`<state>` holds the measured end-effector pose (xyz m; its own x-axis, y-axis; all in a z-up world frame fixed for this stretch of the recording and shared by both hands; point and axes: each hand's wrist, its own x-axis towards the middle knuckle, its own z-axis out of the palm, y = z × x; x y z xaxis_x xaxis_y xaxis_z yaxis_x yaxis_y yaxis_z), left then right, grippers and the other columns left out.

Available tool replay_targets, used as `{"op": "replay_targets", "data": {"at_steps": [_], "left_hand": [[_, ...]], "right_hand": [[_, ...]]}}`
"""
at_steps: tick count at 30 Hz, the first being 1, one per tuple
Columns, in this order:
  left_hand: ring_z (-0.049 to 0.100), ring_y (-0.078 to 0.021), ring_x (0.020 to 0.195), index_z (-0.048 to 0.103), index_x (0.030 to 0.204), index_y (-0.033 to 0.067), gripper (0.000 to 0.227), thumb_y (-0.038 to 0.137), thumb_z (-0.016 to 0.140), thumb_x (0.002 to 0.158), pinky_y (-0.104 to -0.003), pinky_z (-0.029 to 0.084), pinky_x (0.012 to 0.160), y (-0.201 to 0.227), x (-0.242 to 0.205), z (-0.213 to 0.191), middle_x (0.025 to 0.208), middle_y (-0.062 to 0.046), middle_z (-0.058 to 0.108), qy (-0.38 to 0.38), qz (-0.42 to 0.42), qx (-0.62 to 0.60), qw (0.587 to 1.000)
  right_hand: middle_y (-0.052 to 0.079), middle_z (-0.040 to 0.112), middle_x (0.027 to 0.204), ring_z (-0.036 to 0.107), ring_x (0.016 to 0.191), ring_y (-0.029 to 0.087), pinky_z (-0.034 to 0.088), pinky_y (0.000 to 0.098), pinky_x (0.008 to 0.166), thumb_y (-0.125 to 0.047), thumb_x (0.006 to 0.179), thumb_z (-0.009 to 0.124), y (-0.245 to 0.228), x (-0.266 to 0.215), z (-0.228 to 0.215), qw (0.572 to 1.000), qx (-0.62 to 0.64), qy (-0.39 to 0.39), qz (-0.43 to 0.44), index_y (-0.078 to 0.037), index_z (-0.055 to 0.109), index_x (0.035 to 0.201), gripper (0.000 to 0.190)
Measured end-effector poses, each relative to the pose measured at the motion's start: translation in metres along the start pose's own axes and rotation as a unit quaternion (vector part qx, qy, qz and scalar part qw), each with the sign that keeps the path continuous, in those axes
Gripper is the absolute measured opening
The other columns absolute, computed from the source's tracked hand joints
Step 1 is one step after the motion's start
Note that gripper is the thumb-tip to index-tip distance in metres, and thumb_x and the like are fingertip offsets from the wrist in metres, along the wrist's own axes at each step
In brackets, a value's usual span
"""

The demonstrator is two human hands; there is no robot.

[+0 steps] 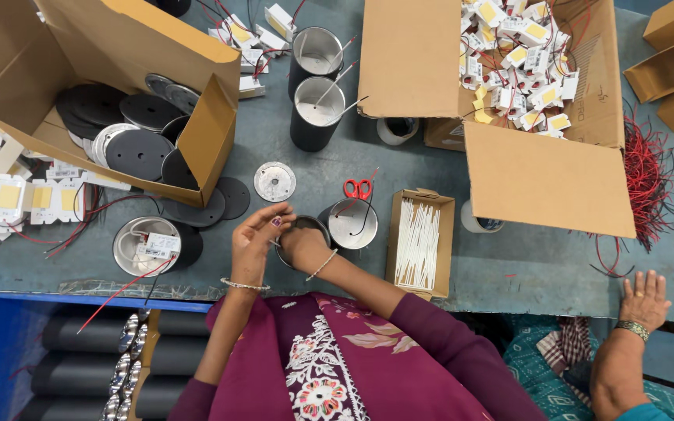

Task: The person inserts white sticks into cylindrical metal containers filled with white wax, then places the containers into a blue crate. The person handles the containers and sticks by hand.

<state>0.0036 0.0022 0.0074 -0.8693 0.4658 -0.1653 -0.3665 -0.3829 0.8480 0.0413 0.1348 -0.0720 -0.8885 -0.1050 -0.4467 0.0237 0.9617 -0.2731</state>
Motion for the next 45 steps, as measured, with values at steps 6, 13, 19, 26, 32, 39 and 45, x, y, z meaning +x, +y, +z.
{"op": "replay_targets", "data": {"at_steps": [6, 13, 19, 26, 32, 39, 45], "left_hand": [[0.072, -0.0193, 0.105, 0.068, 0.122, -0.0084, 0.029, 0.006, 0.064, 0.097, -0.030, 0.056, 0.095, 0.000, -0.004, -0.005, 0.116, -0.015, 0.073, 0.022, 0.005, 0.040, 0.999], [0.071, -0.0171, 0.099, 0.069, 0.121, -0.0086, 0.028, 0.008, 0.063, 0.099, -0.029, 0.056, 0.092, -0.009, 0.007, -0.010, 0.114, -0.014, 0.074, 0.037, -0.002, 0.020, 0.999], [0.072, -0.0153, 0.098, 0.069, 0.123, -0.0064, 0.030, 0.010, 0.062, 0.099, -0.028, 0.056, 0.087, -0.009, 0.009, -0.009, 0.113, -0.014, 0.076, 0.054, 0.002, 0.047, 0.997], [0.072, -0.0154, 0.107, 0.071, 0.122, -0.0061, 0.026, 0.006, 0.062, 0.100, -0.027, 0.054, 0.099, -0.019, 0.012, -0.012, 0.114, -0.014, 0.076, 0.010, 0.019, 0.097, 0.995], [0.071, -0.0154, 0.105, 0.071, 0.122, -0.0057, 0.027, 0.003, 0.064, 0.097, -0.027, 0.055, 0.095, -0.014, 0.012, -0.008, 0.115, -0.014, 0.076, -0.005, -0.018, 0.116, 0.993], [0.073, -0.0114, 0.098, 0.078, 0.112, 0.0011, 0.023, 0.006, 0.071, 0.091, -0.024, 0.056, 0.088, 0.001, 0.013, 0.016, 0.108, -0.007, 0.080, -0.046, -0.001, 0.248, 0.968], [0.074, -0.0107, 0.085, 0.080, 0.102, 0.0042, 0.017, 0.014, 0.075, 0.090, -0.026, 0.056, 0.076, 0.002, 0.015, 0.041, 0.096, -0.003, 0.081, 0.007, -0.001, 0.353, 0.936]], "right_hand": [[0.019, 0.074, 0.096, 0.074, 0.089, 0.036, 0.059, 0.0465, 0.074, -0.012, 0.083, 0.068, 0.010, -0.032, -0.018, 0.999, 0.013, 0.023, -0.037, -0.009, 0.075, 0.099, 0.018], [0.018, 0.072, 0.084, 0.073, 0.078, 0.037, 0.057, 0.0477, 0.064, -0.008, 0.076, 0.070, 0.004, -0.032, -0.027, 0.994, 0.032, 0.094, -0.053, -0.008, 0.073, 0.088, 0.012], [0.017, 0.074, 0.085, 0.074, 0.080, 0.035, 0.058, 0.0452, 0.067, -0.009, 0.077, 0.068, 0.010, -0.028, -0.010, 0.994, 0.019, 0.099, -0.045, -0.009, 0.075, 0.084, 0.009], [0.017, 0.074, 0.089, 0.075, 0.084, 0.034, 0.059, 0.0452, 0.067, -0.009, 0.079, 0.069, 0.002, -0.006, -0.011, 0.998, -0.017, 0.067, -0.002, -0.007, 0.076, 0.085, 0.010], [0.019, 0.073, 0.095, 0.071, 0.085, 0.037, 0.057, 0.0480, 0.071, -0.009, 0.083, 0.068, -0.003, -0.088, -0.084, 0.968, 0.152, 0.194, -0.054, -0.001, 0.072, 0.100, 0.019], [0.009, 0.073, 0.069, 0.073, 0.060, 0.023, 0.055, 0.0384, 0.061, -0.035, 0.092, 0.069, 0.136, -0.182, -0.102, 0.871, 0.239, 0.249, 0.348, -0.007, 0.074, 0.083, 0.030], [0.013, 0.070, 0.061, 0.071, 0.058, 0.026, 0.055, 0.0389, 0.063, -0.029, 0.085, 0.080, 0.215, -0.174, 0.044, 0.852, 0.265, 0.159, 0.423, -0.002, 0.075, 0.072, 0.031]]}}
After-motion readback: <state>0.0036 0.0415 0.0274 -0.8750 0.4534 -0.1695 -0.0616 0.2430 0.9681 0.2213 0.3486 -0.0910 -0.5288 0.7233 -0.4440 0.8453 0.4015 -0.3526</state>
